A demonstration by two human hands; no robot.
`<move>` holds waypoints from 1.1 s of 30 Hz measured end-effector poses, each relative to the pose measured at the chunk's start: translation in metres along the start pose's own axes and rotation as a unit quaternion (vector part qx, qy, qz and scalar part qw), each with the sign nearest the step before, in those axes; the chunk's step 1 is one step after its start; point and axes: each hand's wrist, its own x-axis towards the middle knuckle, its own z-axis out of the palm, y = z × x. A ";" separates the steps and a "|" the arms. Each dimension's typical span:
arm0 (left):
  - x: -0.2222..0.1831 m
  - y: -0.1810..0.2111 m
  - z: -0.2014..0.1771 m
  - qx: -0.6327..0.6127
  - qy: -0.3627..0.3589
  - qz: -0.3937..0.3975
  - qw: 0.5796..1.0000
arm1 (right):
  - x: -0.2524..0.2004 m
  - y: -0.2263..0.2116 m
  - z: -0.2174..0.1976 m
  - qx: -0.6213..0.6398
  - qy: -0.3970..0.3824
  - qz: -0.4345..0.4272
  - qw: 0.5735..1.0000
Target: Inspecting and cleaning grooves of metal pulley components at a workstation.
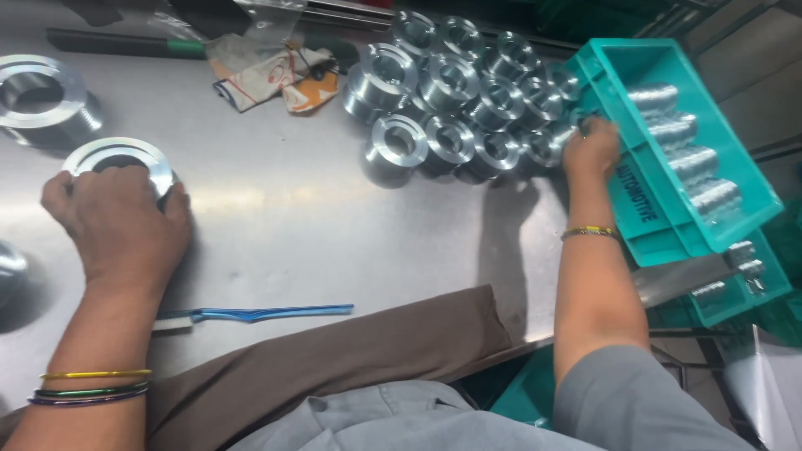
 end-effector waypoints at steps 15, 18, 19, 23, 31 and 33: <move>0.012 0.002 -0.023 -0.629 0.041 -0.112 0.769 | -0.127 -0.488 -0.107 0.632 -0.664 0.056 0.396; 0.013 0.000 -0.012 -0.534 0.068 -0.017 0.843 | -0.143 -0.498 -0.104 0.664 -0.690 0.136 0.254; 0.012 0.002 -0.012 -0.536 0.067 -0.020 0.841 | -0.146 -0.496 -0.105 0.661 -0.692 0.139 0.255; 0.010 0.007 -0.012 -0.444 0.097 0.071 0.888 | -0.157 -0.488 -0.093 0.692 -0.657 0.196 0.227; 0.011 0.008 -0.002 -0.494 0.080 0.019 0.865 | -0.167 -0.493 -0.105 0.740 -0.592 0.096 0.303; 0.015 0.008 0.002 -0.547 0.056 -0.010 0.835 | -0.166 -0.497 -0.118 0.740 -0.501 -0.028 0.448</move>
